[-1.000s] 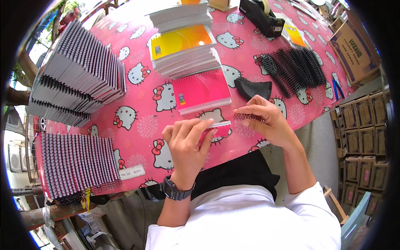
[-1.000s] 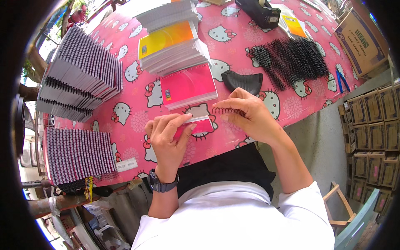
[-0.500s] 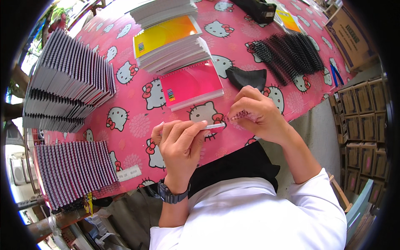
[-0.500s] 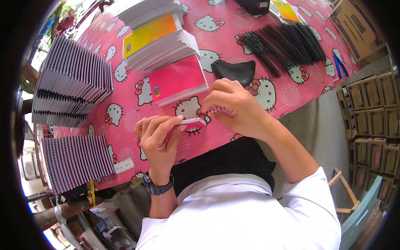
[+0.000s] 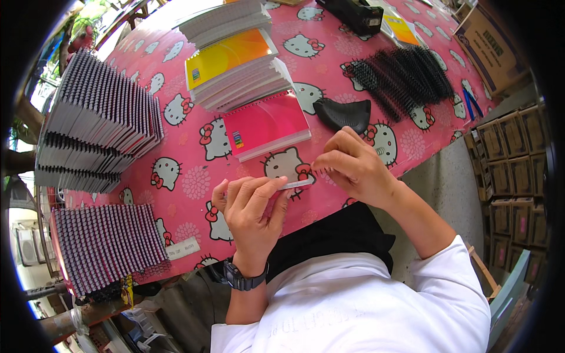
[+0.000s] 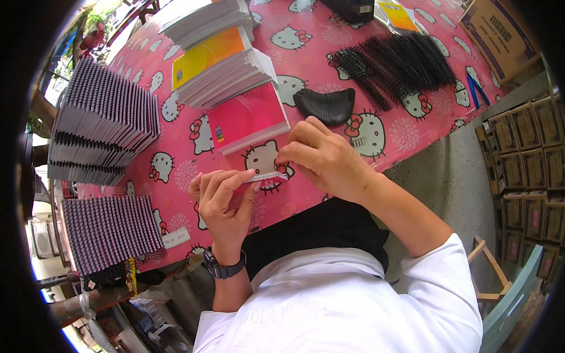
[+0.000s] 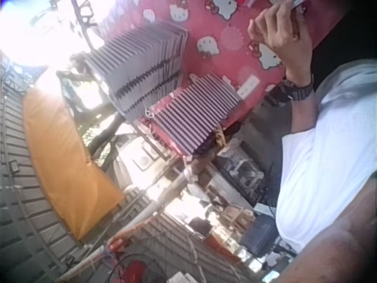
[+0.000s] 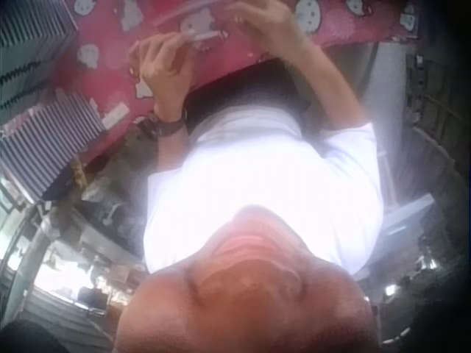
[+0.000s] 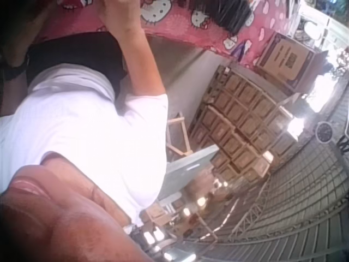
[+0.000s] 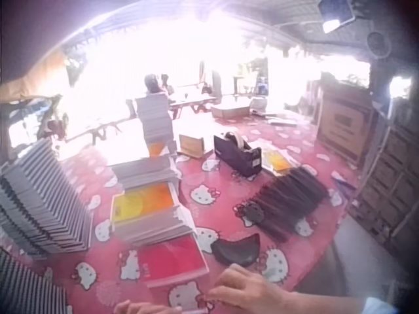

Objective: The person attaches a plastic spiral binding to stacks of paper and covers to assemble notebooks, then taps the finished notebooks against the table to align the edges.

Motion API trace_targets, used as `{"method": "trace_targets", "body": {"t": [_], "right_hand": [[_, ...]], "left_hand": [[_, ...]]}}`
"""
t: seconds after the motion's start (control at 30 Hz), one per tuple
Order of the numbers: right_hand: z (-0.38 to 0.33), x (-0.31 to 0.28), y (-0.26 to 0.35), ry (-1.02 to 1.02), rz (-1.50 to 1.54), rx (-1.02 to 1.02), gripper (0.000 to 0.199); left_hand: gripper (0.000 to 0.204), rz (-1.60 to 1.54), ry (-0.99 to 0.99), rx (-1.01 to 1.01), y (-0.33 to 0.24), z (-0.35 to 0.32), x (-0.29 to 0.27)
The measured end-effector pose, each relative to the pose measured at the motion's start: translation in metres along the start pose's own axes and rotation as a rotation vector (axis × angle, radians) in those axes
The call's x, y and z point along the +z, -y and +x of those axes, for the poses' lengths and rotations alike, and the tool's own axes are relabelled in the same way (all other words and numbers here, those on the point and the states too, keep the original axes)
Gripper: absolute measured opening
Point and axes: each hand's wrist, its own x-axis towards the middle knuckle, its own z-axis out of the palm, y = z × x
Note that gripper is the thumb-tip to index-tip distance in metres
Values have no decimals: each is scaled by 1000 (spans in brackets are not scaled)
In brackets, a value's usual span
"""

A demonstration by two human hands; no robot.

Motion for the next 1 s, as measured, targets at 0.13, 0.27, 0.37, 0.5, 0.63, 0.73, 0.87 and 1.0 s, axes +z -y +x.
{"method": "trace_targets", "body": {"t": [0.13,0.27,0.37,0.5,0.63,0.73,0.87,1.0], "right_hand": [[-2,-3,4,48,43,-9,30],[-5,-9,3,204,57,25,45],[-1,-8,10,171,158,102,55],[-6,-2,10,135,272,127,54],[4,-18,2,-32,-63,491,48],[-3,-16,-32,-127,-512,624,58],[-7,-3,-40,-109,-556,602,55],[-10,1,-46,-121,-512,586,46]], "left_hand": [[22,0,-1,-11,0,0,0],[25,7,18,-33,-2,-1,-2],[23,36,8,-35,-14,5,-1],[15,-39,128,4,-21,6,7],[13,8,184,14,-20,5,1],[13,-11,117,33,-25,8,0],[16,30,212,82,-17,3,2],[12,11,139,55,-22,5,2]]}}
